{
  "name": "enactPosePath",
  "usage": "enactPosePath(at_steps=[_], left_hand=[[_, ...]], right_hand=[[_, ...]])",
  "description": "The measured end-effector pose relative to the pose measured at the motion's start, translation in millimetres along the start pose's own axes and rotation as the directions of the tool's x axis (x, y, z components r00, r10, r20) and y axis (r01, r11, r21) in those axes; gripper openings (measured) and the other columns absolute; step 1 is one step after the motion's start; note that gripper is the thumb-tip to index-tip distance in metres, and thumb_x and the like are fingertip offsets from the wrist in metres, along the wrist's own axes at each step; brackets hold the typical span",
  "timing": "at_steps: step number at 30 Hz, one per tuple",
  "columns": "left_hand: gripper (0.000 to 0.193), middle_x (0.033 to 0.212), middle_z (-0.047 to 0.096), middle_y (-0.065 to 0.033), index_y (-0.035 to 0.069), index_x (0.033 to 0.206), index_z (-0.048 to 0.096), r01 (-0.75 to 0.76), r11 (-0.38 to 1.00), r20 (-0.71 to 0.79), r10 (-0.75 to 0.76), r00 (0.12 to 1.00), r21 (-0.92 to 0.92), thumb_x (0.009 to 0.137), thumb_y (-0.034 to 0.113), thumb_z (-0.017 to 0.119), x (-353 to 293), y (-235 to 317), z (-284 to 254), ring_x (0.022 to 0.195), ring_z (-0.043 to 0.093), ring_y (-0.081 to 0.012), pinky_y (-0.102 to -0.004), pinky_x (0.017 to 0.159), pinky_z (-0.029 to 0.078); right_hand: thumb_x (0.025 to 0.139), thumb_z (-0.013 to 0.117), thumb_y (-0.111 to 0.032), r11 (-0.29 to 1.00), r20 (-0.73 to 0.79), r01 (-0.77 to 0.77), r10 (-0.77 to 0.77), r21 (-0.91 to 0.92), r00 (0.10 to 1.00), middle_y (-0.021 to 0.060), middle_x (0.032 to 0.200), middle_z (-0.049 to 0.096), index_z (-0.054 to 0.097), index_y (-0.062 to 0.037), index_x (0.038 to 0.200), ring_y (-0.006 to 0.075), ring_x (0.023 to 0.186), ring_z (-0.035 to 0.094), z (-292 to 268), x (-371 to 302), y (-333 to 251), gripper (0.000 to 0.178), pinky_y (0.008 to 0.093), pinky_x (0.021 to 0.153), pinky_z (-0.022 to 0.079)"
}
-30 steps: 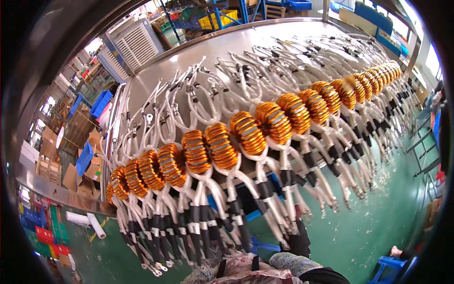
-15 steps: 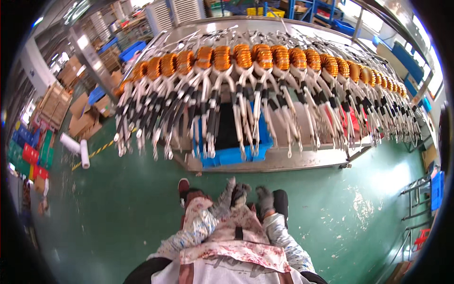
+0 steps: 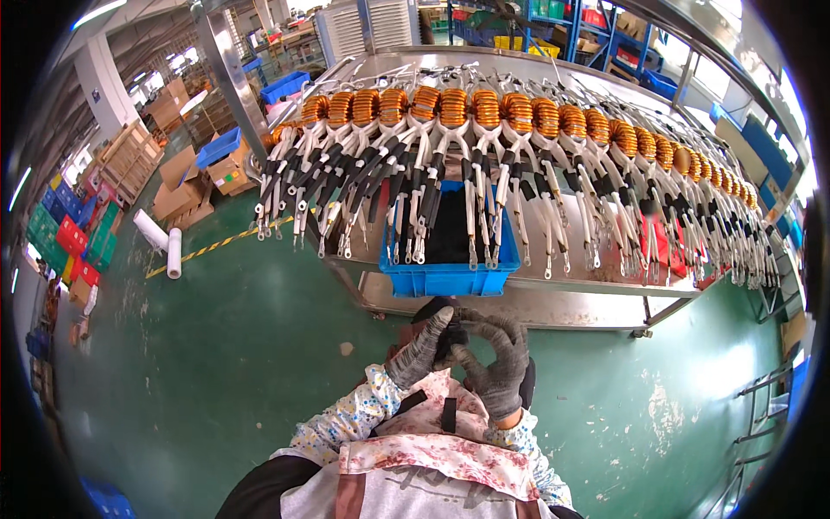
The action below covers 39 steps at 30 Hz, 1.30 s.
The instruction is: Manually assembling or inspecting industrial components with copper coils on an assembly line.
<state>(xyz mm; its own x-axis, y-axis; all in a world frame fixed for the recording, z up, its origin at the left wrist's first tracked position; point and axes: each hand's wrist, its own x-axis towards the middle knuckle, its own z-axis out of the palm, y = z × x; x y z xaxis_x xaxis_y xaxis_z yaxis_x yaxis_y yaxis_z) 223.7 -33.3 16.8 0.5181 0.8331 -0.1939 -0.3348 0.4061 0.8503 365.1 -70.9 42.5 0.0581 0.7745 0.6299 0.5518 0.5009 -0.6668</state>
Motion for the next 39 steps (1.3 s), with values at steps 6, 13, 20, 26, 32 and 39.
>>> enactPosePath(at_steps=[6,13,20,26,32,39], left_hand=[[0.053,0.086,0.055,0.0025,0.01,0.114,0.051,0.058,0.994,-0.045,-0.054,0.998,0.089,0.086,0.055,0.04,16,-15,-4,0.058,0.045,-0.0013,-0.0137,0.049,0.036],[0.047,0.096,0.054,0.0007,0.006,0.117,0.047,0.109,0.987,0.08,-0.1,0.992,-0.114,0.089,0.043,0.044,32,-13,-4,0.079,0.052,-0.0053,-0.0172,0.064,0.045],[0.043,0.093,0.056,0.0006,0.006,0.111,0.053,0.159,0.97,0.095,-0.144,0.985,-0.184,0.089,0.042,0.046,33,8,-6,0.082,0.052,-0.0065,-0.0206,0.067,0.046],[0.052,0.077,0.055,0.0038,0.007,0.103,0.056,0.07,0.998,0.058,-0.069,0.996,-0.008,0.084,0.054,0.046,33,15,1,0.057,0.044,-0.0015,-0.0148,0.044,0.03],[0.04,0.054,0.038,0.0042,0.008,0.092,0.051,-0.011,0.987,0.255,0.053,0.966,-0.163,0.084,0.048,0.051,76,24,-28,0.038,0.031,-0.0039,-0.0173,0.035,0.025],[0.033,0.059,0.04,0.0045,0.006,0.101,0.051,-0.147,0.946,0.35,0.247,0.904,-0.289,0.083,0.031,0.06,104,30,-11,0.043,0.034,-0.0029,-0.0179,0.036,0.025]], right_hand=[[0.057,0.072,-0.013,0.976,0.07,0.136,-0.126,-0.172,0.99,0.0062,0.093,0.06,0.062,-0.0119,0.086,0.0267,0.089,0.055,0,13,3,0.031,0.0388,0.08,0.041],[0.058,0.07,-0.011,0.931,-0.066,0.047,-0.076,-0.363,0.995,0.0042,0.089,0.061,0.062,-0.0126,0.078,0.0258,0.084,0.055,19,0,11,0.022,0.0377,0.076,0.043],[0.062,0.071,-0.009,0.989,-0.04,-0.057,0.052,-0.137,0.998,0.0063,0.088,0.06,0.059,-0.0092,0.074,0.0271,0.08,0.055,26,-2,21,0.017,0.0362,0.072,0.044],[0.064,0.069,0.004,0.854,0.045,-0.318,0.329,0.411,0.943,0.01,0.094,0.056,0.056,0.0006,0.078,0.0267,0.104,0.052,20,-10,31,0.019,0.0381,0.091,0.039],[0.08,0.052,0.002,0.793,0.027,-0.247,0.28,0.556,0.96,0.0066,0.079,0.057,0.054,0.0027,0.095,0.0099,0.068,0.055,-33,85,-28,0.016,0.0221,0.05,0.046],[0.085,0.05,-0.012,0.886,0.071,0.14,-0.121,-0.443,0.99,0.0111,0.083,0.061,0.051,-0.0051,0.103,0.0267,0.07,0.06,-3,165,-5,0.02,0.0367,0.059,0.046]])
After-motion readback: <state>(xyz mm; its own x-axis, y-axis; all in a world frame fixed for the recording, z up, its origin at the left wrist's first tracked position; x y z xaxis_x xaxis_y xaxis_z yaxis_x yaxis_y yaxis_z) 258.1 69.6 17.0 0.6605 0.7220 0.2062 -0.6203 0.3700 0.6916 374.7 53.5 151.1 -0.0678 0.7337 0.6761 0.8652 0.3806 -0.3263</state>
